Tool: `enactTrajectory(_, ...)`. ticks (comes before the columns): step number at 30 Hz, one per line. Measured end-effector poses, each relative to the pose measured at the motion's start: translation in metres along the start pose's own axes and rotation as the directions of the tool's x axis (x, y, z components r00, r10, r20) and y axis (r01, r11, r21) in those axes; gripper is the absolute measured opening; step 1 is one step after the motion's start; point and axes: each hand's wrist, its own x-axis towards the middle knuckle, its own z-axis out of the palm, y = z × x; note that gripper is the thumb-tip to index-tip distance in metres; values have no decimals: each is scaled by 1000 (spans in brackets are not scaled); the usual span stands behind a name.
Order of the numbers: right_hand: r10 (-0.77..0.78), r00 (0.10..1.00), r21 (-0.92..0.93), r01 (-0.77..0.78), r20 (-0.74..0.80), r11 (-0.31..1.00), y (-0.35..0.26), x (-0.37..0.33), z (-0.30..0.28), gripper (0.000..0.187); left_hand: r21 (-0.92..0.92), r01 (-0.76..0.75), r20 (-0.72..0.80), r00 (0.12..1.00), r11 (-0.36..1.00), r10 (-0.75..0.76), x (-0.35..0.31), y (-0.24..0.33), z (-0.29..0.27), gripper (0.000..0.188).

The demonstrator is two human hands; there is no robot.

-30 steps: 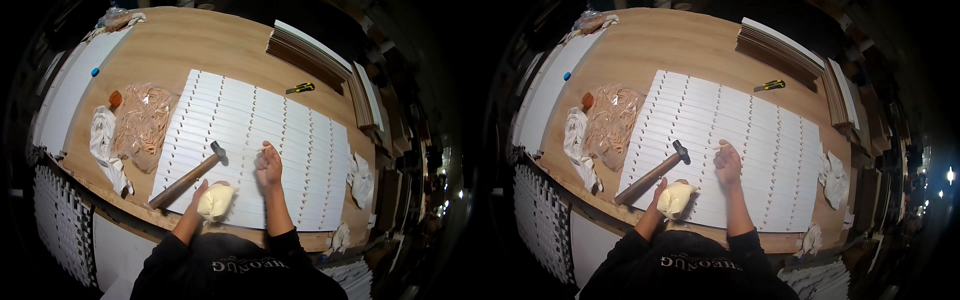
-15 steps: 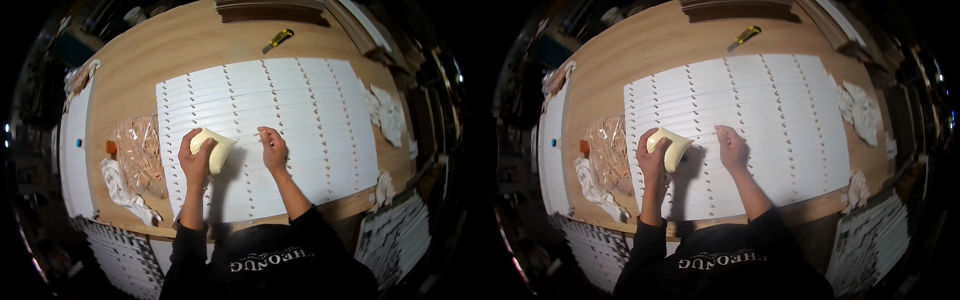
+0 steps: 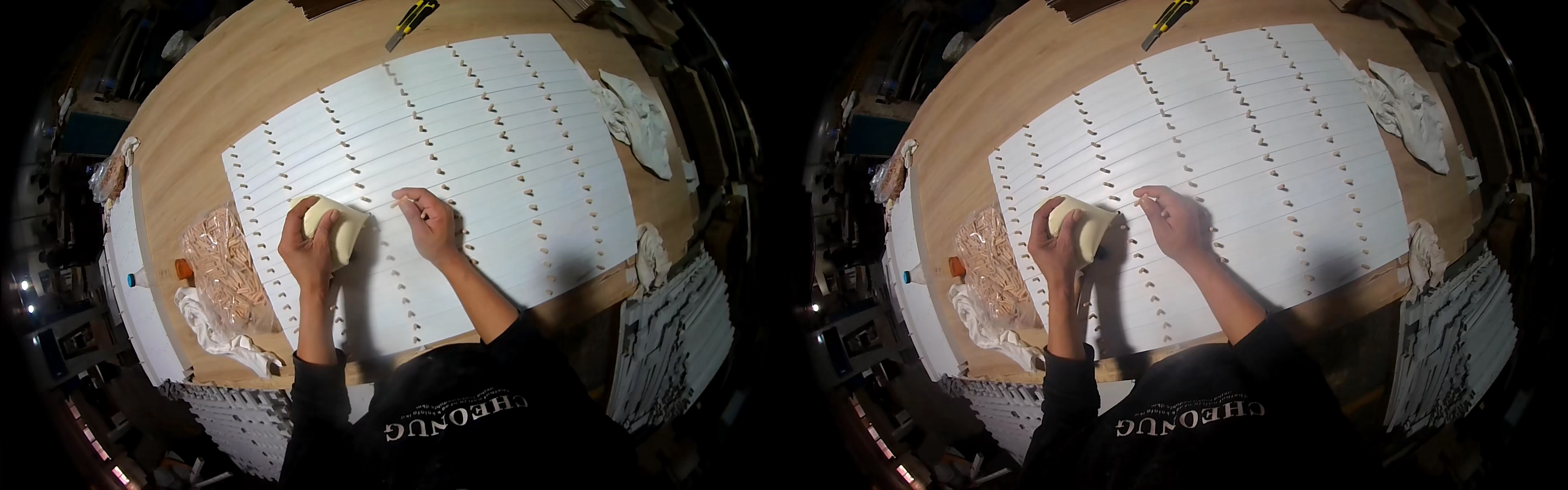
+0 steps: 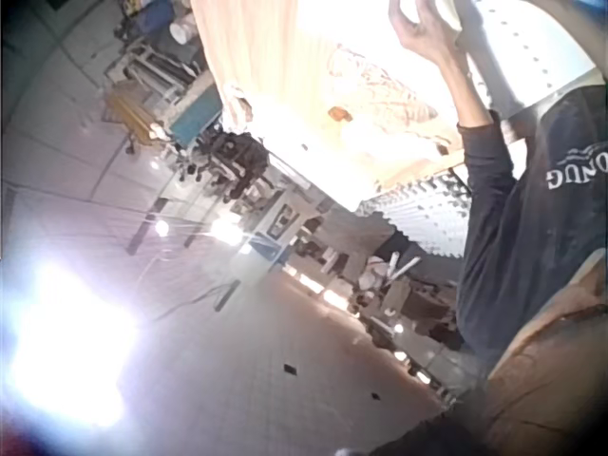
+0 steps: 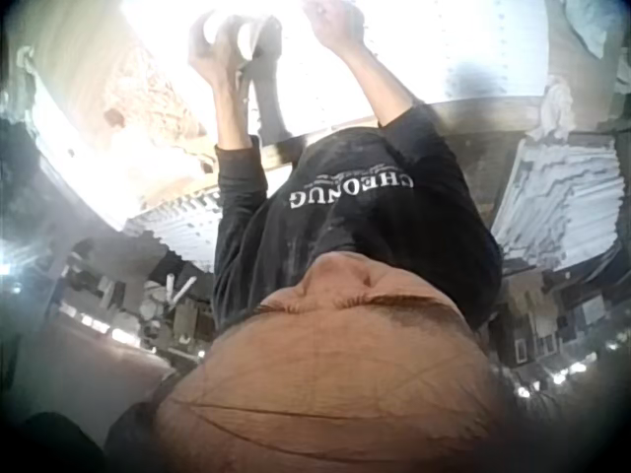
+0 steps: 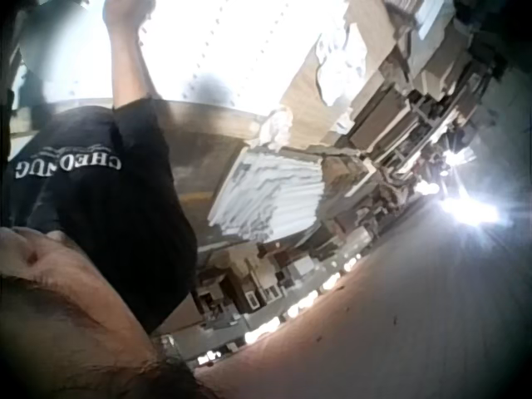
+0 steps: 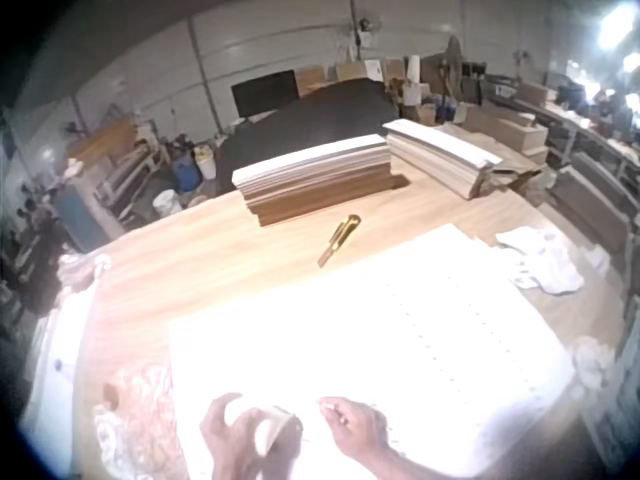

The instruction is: The person uses a squeeze bag to apply glue into pre-drilled holes in white wooden slats, inserts wooden pegs into the holes by hand, and taps them into place using a hammer before wiping the slats with a white cloth.

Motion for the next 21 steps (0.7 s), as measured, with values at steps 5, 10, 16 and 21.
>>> enactTrajectory(5, 3, 1000, 33, -4, 5, 999, -1, 1, 1, 15, -12, -10, -11, 1000, 1000, 10, 1, -7, 1, 28)
enactTrajectory(10, -9, 1000, 38, 9, 5, 999, 0, 1, 1, 15, -9, -27, -17, 999, 1000, 27, 2, -8, 2, 27)
enactTrajectory(16, -21, 1000, 29, 21, 3, 999, 1, 1, 2, 15, 68, -33, -18, 999, 997, 34, 4, -7, 2, 26)
enactTrajectory(21, 2, 1000, 4, -2, 14, 1000, 1, 0, 1, 14, 54, -53, -15, 998, 997, 54, 4, -11, 2, 25)
